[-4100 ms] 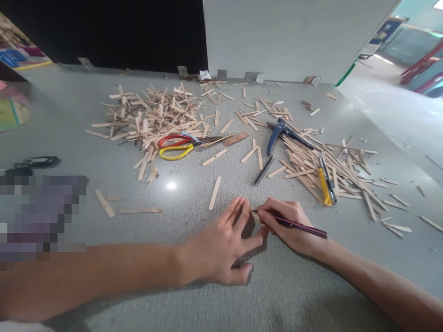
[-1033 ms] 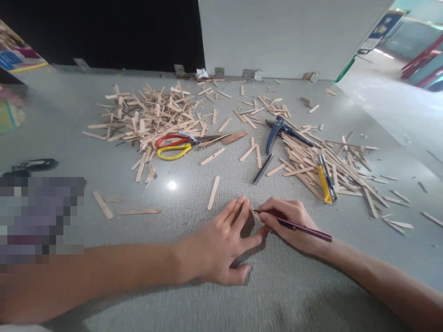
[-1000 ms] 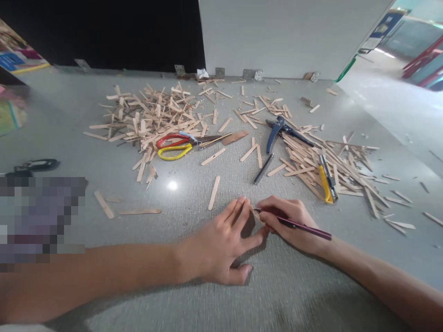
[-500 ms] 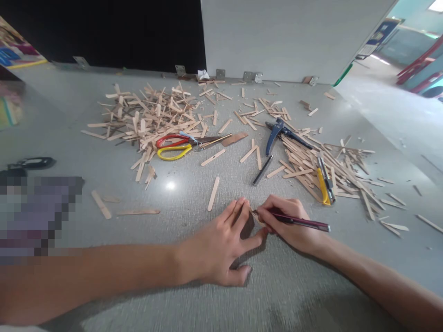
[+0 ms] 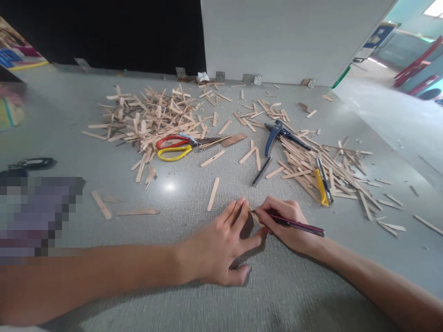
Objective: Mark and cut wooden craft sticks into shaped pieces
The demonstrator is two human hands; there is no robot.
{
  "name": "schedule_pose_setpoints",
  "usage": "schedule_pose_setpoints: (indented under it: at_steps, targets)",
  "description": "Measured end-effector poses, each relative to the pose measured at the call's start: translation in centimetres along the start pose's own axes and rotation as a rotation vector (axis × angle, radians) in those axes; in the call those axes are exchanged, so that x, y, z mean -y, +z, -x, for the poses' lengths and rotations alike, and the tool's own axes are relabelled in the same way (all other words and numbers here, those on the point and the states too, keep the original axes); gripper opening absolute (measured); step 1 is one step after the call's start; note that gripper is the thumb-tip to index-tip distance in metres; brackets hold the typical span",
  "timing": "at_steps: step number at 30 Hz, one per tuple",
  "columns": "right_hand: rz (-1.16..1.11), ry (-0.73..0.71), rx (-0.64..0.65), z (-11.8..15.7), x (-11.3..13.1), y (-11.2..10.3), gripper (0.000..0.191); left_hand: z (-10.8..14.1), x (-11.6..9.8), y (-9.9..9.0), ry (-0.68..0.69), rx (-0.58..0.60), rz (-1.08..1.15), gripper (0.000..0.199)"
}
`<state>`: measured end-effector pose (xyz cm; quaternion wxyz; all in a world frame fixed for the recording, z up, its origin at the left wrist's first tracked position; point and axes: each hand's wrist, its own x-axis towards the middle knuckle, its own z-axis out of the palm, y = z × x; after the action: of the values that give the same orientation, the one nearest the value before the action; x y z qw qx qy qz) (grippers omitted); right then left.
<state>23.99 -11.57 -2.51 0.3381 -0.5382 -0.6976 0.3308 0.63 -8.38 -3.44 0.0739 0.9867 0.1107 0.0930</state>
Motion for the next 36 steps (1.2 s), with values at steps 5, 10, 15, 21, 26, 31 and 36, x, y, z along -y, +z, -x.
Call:
schedule_pose_setpoints:
  at_steps: [5, 10, 15, 21, 26, 31, 36]
  targets:
    - [0.033, -0.015, 0.001, 0.1, -0.3, 0.1, 0.035, -0.1, 0.0, 0.0, -0.003, 0.002, -0.007, 0.081]
    - [0.070, -0.062, 0.049, 0.2, -0.2, -0.2, 0.035, -0.1, 0.1, -0.1, -0.007, 0.005, 0.002, 0.081]
    - [0.117, -0.082, 0.121, 0.3, 0.0, -0.6, 0.033, -0.1, 0.1, -0.1, -0.014, 0.012, 0.018, 0.081]
    - [0.136, -0.138, 0.151, 0.4, -0.2, -0.8, 0.031, 0.0, 0.1, 0.0, -0.034, 0.007, 0.030, 0.079]
    - [0.140, -0.192, 0.144, 0.3, -0.3, -0.9, 0.031, -0.1, 0.1, 0.0, -0.035, 0.030, 0.027, 0.080]
    - [0.152, -0.193, 0.143, 0.4, -0.1, -1.0, 0.030, -0.2, 0.2, 0.1, -0.045, 0.048, 0.035, 0.080]
    - [0.151, -0.191, 0.147, 0.5, -0.1, -1.1, 0.030, 0.0, 0.2, 0.2, -0.043, 0.030, 0.033, 0.082]
